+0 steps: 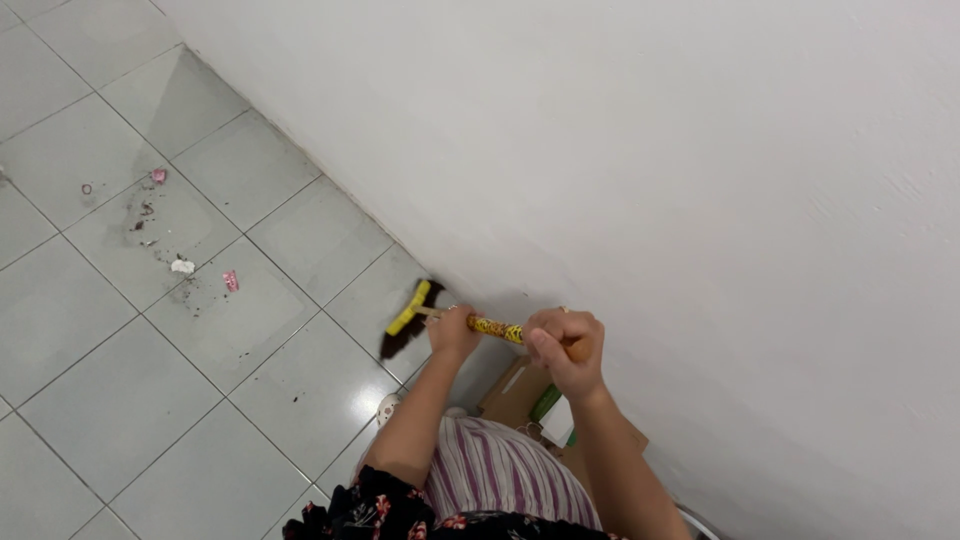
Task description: Sweeping small debris off a tiled floor using a broom.
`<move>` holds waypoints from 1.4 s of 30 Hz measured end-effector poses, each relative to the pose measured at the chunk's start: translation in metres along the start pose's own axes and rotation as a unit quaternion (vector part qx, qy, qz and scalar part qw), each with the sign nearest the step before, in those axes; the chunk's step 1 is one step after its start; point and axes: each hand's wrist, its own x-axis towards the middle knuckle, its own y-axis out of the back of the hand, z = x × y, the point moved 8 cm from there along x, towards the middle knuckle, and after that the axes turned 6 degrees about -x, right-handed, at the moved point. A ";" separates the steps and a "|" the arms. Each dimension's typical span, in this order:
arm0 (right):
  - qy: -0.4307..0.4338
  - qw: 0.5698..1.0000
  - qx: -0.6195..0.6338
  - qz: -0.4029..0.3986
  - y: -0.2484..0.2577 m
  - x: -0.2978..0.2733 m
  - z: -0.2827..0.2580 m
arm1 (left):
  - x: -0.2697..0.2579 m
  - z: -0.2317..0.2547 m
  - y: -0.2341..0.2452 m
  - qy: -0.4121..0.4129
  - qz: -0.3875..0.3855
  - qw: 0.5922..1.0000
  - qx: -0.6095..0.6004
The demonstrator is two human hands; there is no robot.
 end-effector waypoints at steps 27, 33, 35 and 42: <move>-0.147 0.981 -0.128 -0.013 -0.062 0.077 -0.009 | -0.026 0.032 0.001 -0.002 -0.091 0.991 -0.094; -0.083 0.994 -0.059 -0.031 -0.077 0.077 0.035 | 0.033 -0.039 0.036 -0.003 -0.025 0.999 -0.030; -0.062 0.997 -0.038 -0.041 -0.089 0.084 0.044 | 0.042 -0.046 0.055 0.014 -0.029 0.999 -0.017; -0.067 0.995 -0.054 -0.055 -0.129 0.127 0.063 | 0.101 -0.097 0.077 0.017 0.058 0.996 -0.069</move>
